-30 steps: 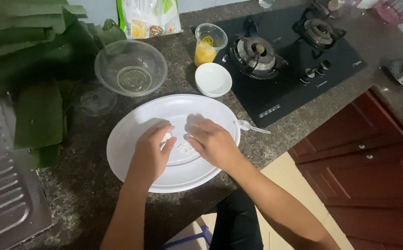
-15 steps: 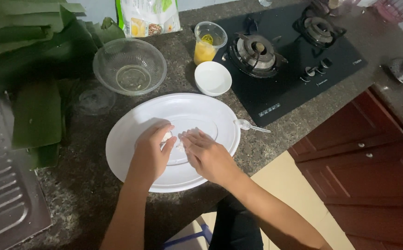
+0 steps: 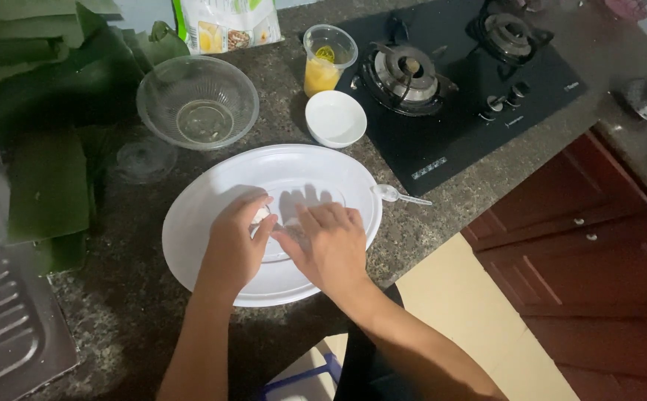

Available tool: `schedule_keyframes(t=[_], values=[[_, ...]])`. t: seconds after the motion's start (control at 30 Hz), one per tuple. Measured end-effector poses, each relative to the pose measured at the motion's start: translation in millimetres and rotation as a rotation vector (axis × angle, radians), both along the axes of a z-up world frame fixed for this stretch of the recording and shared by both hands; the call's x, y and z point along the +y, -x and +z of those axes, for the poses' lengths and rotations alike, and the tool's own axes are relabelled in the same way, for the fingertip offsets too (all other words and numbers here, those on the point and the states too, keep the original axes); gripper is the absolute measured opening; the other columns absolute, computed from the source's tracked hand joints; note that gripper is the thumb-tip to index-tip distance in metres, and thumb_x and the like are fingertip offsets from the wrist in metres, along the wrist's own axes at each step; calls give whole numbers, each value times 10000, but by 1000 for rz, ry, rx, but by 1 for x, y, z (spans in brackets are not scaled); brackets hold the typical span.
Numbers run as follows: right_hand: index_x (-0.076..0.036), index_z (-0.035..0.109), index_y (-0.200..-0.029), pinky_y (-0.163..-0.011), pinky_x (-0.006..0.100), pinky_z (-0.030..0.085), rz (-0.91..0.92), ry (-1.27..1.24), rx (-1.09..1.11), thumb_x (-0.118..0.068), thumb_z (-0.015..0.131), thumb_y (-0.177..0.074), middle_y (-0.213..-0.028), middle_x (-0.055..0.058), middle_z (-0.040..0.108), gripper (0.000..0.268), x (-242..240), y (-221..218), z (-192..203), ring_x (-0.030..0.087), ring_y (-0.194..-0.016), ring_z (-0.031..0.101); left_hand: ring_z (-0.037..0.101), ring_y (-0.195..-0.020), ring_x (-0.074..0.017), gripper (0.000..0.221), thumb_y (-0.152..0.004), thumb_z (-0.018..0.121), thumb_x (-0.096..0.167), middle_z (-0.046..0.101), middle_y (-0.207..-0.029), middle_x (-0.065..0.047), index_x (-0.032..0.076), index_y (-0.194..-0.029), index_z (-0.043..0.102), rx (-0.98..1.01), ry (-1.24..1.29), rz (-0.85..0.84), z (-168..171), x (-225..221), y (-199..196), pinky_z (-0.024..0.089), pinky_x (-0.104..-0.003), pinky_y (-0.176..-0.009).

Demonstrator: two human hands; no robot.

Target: Kneading a small piece of white dough on a plate in a kitchen environment.

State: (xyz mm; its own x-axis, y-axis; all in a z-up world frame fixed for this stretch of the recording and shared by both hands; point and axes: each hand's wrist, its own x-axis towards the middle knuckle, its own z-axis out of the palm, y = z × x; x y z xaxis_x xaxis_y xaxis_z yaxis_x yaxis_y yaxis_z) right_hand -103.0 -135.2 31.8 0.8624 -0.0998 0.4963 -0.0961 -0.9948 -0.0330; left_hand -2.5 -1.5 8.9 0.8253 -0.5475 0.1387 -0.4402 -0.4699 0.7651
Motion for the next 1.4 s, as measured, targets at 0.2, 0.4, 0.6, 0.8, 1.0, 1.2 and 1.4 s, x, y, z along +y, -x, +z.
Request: schedule_keyframes(t=[0.2,0.4,0.6,0.8,1.0,1.2,1.4], values=[[-60,648,-936,-626,381,542,84,109,52,-645,604,-875,-676,75,560,590,-11,-8,-10,267,-677,652,672,-1133,-334,378,-974,669,295,679,-1241,-184,71,-1279,672,96,22,31,12,3,3,541,-425,-955],[-82,579,-885,-556,362,535,105,202,187,-706,464,-922,-596,47,557,635,-5,-16,18,248,-557,653,678,-1117,-343,387,-978,660,319,679,-1227,-195,74,-1277,668,108,27,30,8,3,1,558,-422,-924],[-113,609,-850,-516,352,466,140,312,450,-596,274,-1013,-590,30,549,610,-13,-26,1,213,-515,616,683,-1111,-336,387,-964,680,330,684,-1233,-180,83,-1262,682,118,31,53,3,1,1,575,-407,-899],[-150,565,-818,-476,343,419,185,408,498,-476,250,-1029,-546,11,507,500,-25,-33,-26,182,-457,571,686,-1099,-348,371,-961,690,300,685,-1226,-185,75,-1256,683,95,36,50,6,1,1,579,-414,-883],[-150,577,-820,-454,348,424,299,480,492,-317,398,-970,-522,0,544,288,-32,-40,-30,188,-428,564,679,-1116,-331,384,-984,641,312,687,-1223,-185,59,-1271,669,116,32,13,10,3,-2,576,-384,-902],[-181,609,-832,-465,375,447,376,487,536,-241,464,-919,-577,-15,621,179,-35,-50,-21,196,-486,637,681,-1118,-324,381,-969,666,309,683,-1236,-174,73,-1268,676,122,42,36,5,4,-4,573,-371,-898],[-164,645,-877,-505,406,504,421,439,615,-174,495,-915,-652,-10,679,155,-37,-52,-18,229,-575,709,673,-1131,-323,386,-980,650,305,681,-1230,-187,56,-1274,666,120,35,35,5,4,-6,565,-360,-918]])
